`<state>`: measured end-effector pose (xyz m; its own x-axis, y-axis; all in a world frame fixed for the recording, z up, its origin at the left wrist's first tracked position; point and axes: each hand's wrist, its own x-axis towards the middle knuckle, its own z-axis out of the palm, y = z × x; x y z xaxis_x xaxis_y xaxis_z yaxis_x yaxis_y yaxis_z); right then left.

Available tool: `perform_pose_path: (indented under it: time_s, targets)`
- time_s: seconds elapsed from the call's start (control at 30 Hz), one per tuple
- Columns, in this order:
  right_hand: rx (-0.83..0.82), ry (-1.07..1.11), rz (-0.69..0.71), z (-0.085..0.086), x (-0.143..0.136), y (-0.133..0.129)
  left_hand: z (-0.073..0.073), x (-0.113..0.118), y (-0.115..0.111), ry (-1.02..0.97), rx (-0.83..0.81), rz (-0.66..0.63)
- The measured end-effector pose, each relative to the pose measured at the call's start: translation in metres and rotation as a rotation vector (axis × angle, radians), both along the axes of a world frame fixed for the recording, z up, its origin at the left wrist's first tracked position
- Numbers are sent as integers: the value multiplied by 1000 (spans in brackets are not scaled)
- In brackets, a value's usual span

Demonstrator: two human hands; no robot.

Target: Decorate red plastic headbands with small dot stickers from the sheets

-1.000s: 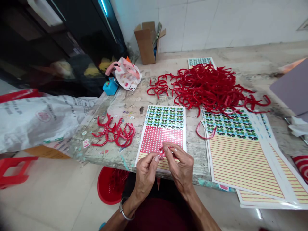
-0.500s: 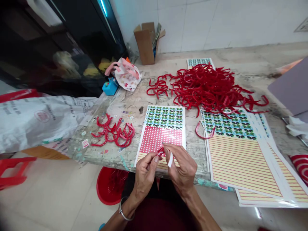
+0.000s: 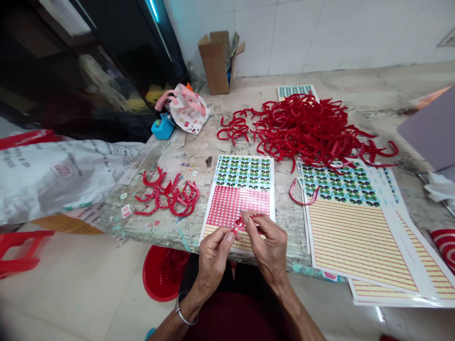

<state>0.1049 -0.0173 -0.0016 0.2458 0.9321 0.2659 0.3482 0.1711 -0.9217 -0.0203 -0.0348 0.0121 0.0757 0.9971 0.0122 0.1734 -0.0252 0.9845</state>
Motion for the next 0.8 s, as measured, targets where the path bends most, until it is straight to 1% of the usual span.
perform_pose_path:
  time_s: [0.1,0.2,0.37,0.5,0.57,0.63,0.8]
  targets:
    - [-56,103,69,-1,2,1,-2,-3,0,1,-24,-11]
    - [-15,132,93,-2,3,1,-3,-5,1,2,-70,-48]
    - [147,-31,152,-4,2,-1,4,-3,5,-28,-128,-168]
    - [192,-118,168,-2,4,-2,6,-2,7,-115,-177,-232]
    - [191,-134,176,-1,5,-2,5,-2,7,-141,-208,-241]
    - [191,-155,180,-1,7,-3,5,-2,6,-128,-208,-229]
    - [281,-218,146,-2,8,-8,3,1,4,67,-82,-162]
